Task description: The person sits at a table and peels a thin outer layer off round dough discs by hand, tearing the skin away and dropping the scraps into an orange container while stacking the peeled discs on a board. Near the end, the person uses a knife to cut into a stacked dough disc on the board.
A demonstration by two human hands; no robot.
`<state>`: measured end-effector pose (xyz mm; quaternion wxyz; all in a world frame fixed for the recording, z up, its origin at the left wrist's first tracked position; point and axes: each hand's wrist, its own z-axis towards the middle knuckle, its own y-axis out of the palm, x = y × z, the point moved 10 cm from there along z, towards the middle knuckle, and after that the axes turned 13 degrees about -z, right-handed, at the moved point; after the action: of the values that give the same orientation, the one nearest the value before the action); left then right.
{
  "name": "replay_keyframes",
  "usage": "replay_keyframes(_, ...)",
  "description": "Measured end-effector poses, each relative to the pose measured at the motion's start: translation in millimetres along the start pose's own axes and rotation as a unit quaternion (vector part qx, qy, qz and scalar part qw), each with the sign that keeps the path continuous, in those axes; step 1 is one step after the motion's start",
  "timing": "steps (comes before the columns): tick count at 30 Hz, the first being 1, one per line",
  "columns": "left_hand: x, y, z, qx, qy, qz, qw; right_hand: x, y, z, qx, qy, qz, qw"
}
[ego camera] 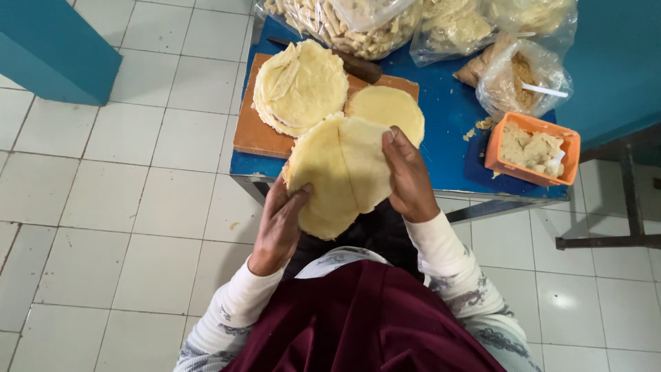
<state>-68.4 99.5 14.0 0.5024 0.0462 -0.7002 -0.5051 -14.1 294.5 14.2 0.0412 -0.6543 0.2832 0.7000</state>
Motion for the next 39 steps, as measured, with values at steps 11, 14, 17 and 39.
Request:
replay_keyframes(11,-7,-34,-3,0.101,-0.100,-0.090,0.986,46,-53,-41,-0.133,0.100,0.253,0.953)
replay_keyframes(14,-6,-39,-4,0.092,-0.112,-0.123,0.982,62,-100,-52,-0.033,0.136,0.219,0.966)
replay_keyframes(17,-10,-42,-11,0.092,-0.118,-0.143,0.978,60,-137,-64,0.056,0.129,0.198,0.970)
replay_keyframes(39,54,-65,-18,0.111,0.049,-0.254,0.960,-29,2,-10,0.007,-0.334,-0.706,0.625)
